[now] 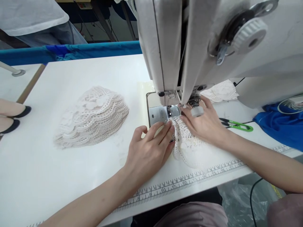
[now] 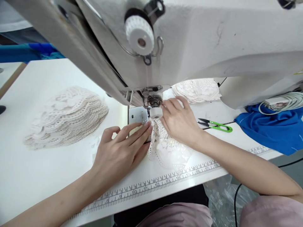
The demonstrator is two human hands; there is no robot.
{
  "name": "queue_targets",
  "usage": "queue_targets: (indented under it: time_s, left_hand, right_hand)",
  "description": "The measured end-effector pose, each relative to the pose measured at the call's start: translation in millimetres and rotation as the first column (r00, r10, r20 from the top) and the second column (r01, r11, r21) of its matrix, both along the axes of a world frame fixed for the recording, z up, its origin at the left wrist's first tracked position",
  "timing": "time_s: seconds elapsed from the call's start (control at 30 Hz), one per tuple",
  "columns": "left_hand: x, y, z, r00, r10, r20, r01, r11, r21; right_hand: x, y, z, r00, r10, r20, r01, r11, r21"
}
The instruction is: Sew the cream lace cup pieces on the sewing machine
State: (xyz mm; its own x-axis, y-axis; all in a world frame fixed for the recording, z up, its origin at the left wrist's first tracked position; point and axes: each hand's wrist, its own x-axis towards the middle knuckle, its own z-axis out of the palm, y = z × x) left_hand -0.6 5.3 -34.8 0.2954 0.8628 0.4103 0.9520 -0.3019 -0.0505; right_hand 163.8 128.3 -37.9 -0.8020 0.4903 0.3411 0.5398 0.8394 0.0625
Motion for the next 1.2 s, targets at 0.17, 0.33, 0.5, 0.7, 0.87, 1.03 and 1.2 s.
queue_targets:
  time_s: [0.17, 0.33, 0.5, 0.7, 0.87, 1.03, 1.2]
  left_hand:
    - [-0.8, 2.1, -0.3, 1.000, 0.012, 0.010, -0.012, 1.000, -0.012]
    - [-0.2, 3.5, -0.3, 1.000, 0.022, 0.015, -0.022, 1.000, -0.005]
    - [1.1, 1.5, 0.7, 0.999, 0.038, -0.030, -0.038, 0.999, 0.001]
    - [0.6, 1.4, 0.2, 0.996, 0.048, -0.075, -0.047, 0.999, 0.016]
    - [0.6, 3.9, -0.9, 0.997, 0.050, -0.053, -0.049, 0.999, 0.006]
    - [2.0, 4.0, -1.2, 0.998, 0.047, -0.037, -0.047, 0.999, 0.000]
    - [3.6, 3.7, -1.0, 0.998, 0.056, -0.034, -0.056, 0.998, -0.005]
  right_hand:
    - [7.6, -0.1, 11.9, 1.000, -0.019, -0.023, 0.023, 0.979, 0.201]
    - [2.6, -21.3, 10.6, 0.987, 0.156, -0.029, -0.151, 0.980, 0.128]
    - [-2.6, -21.7, 0.6, 0.992, 0.103, 0.066, -0.110, 0.987, 0.113]
    - [-1.0, -15.4, 1.1, 0.989, 0.094, 0.116, -0.108, 0.987, 0.120]
    - [-1.5, -14.2, 0.4, 0.989, 0.083, 0.125, -0.096, 0.990, 0.102]
    - [-2.4, -11.3, -1.0, 0.991, 0.085, 0.103, -0.094, 0.993, 0.078]
    - [-1.9, -10.9, -0.2, 0.992, 0.085, 0.093, -0.092, 0.994, 0.065]
